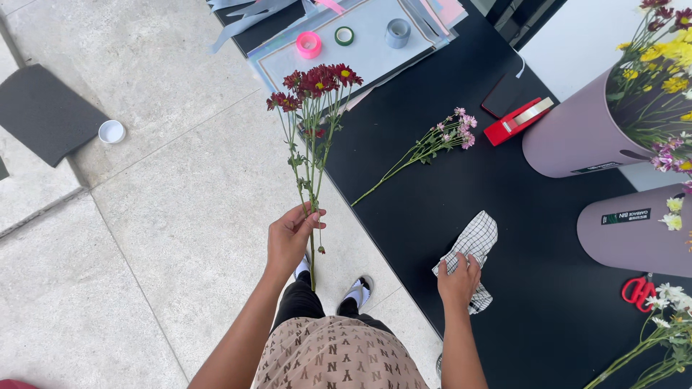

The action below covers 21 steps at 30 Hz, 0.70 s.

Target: The person selects various flowers from buckets, trims the stems with shears, and wipes the stems with a cloth.

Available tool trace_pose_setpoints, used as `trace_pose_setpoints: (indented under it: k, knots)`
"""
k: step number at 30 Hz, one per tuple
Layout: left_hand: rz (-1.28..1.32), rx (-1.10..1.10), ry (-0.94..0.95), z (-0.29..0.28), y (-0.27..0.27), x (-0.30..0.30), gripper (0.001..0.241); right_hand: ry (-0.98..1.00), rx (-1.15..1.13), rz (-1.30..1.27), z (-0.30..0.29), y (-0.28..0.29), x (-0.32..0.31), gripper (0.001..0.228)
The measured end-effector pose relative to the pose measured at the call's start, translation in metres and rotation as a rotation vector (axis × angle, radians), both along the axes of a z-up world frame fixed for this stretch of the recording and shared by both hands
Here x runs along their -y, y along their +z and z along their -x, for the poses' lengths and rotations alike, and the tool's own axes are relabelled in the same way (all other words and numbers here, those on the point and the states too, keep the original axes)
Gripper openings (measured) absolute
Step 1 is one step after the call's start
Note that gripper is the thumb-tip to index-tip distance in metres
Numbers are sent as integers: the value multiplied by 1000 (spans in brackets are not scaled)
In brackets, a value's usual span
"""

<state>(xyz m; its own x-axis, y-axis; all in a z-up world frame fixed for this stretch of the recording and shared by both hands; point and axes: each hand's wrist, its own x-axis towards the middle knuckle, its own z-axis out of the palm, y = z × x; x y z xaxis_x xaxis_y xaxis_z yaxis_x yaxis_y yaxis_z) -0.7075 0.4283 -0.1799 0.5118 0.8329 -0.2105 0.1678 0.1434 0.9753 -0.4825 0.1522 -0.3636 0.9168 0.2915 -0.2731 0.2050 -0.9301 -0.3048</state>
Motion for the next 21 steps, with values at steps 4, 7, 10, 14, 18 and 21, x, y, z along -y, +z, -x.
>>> trace_pose_setpoints:
  k: [4,7,10,14,18,21]
  knots:
    - [-14,-10,68,16,-8,-31,31,-45,58,-13,-7,11,-28,50]
    - [-17,1,88,25,-16,-59,30,-193,8,25,-7,41,-54,59]
    - [22,8,81,32,-13,-95,37,-382,-183,137,2,30,-62,67]
    - [19,3,39,33,-5,-139,41,-502,-99,2,16,10,-62,45]
    - [70,60,26,26,-8,-173,38,-594,-112,-176,27,34,-97,46]
    - [111,119,-23,21,-12,-189,28,-973,-276,-525,55,110,-157,59]
